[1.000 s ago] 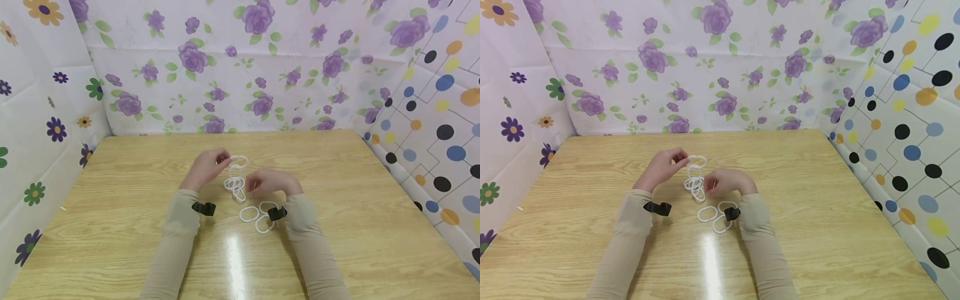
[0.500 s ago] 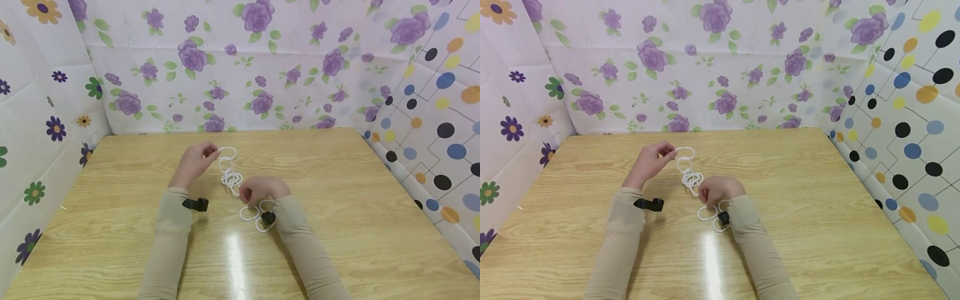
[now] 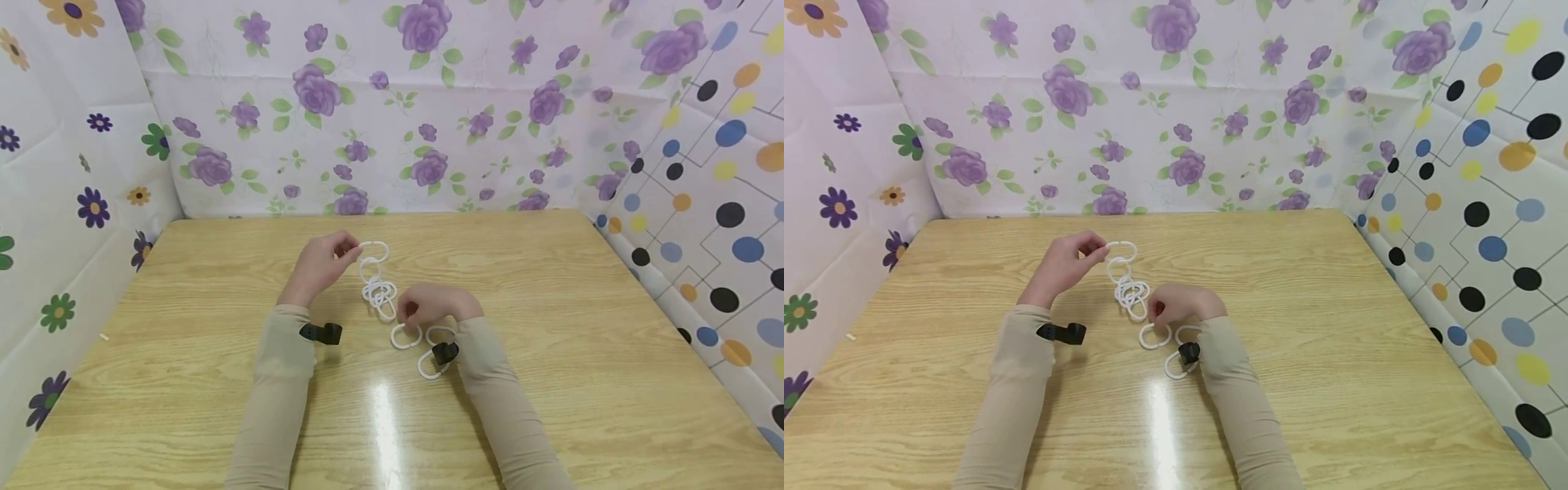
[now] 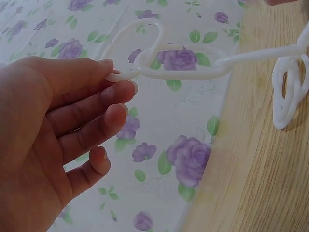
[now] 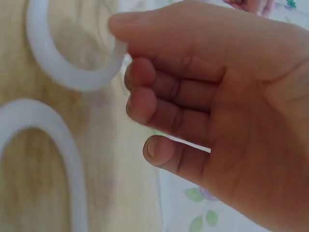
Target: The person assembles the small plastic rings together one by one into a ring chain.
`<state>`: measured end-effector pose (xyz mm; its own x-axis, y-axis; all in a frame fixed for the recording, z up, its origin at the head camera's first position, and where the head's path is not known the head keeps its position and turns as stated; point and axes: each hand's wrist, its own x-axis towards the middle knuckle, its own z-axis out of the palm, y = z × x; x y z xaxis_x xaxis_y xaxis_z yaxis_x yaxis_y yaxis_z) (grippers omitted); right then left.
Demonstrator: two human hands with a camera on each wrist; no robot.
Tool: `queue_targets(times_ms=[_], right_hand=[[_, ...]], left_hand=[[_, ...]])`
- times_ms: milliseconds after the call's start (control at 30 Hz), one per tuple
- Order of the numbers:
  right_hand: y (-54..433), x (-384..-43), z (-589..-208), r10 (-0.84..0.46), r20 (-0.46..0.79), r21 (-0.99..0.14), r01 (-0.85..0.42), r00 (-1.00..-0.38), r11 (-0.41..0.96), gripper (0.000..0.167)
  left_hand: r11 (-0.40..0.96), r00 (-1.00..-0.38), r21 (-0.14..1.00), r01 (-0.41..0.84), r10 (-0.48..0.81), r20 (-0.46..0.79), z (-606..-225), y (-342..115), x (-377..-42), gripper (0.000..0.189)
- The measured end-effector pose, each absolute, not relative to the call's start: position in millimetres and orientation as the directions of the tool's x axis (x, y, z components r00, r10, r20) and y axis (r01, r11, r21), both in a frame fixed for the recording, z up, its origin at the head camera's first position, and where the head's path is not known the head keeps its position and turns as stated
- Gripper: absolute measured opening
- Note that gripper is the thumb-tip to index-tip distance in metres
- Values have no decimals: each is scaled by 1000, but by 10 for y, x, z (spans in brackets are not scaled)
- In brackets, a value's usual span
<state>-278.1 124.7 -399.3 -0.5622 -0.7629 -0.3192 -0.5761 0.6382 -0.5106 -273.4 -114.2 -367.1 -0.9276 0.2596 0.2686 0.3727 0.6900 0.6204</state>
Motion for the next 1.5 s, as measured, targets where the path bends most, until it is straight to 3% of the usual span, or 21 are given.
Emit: queue_targets(times_ms=[433, 600, 833, 1133, 1500], right_hand=[[1382, -2783, -3924, -750, -162, -593, -544, -641, 594, 3], [1395, -2826, -3930, -744, -79, -673, -515, -663, 530, 3], [1427, -2854, -3895, -689, 38, -764, -465, -724, 447, 18], [1454, -2827, -3827, -649, 133, -839, -433, -749, 328, 47], [1391, -2782, -3724, -578, 223, -877, -420, -785, 232, 58]], left_hand=[[693, -929, 619, 370, 271, 252, -3668, -1117, -2731, 22], [694, -934, 625, 357, 266, 238, -3661, -1110, -2736, 21], [700, -937, 624, 348, 266, 225, -3671, -1098, -2748, 21], [704, -939, 622, 343, 266, 216, -3678, -1105, -2753, 22], [705, -934, 613, 356, 280, 220, -3671, -1071, -2743, 22]])
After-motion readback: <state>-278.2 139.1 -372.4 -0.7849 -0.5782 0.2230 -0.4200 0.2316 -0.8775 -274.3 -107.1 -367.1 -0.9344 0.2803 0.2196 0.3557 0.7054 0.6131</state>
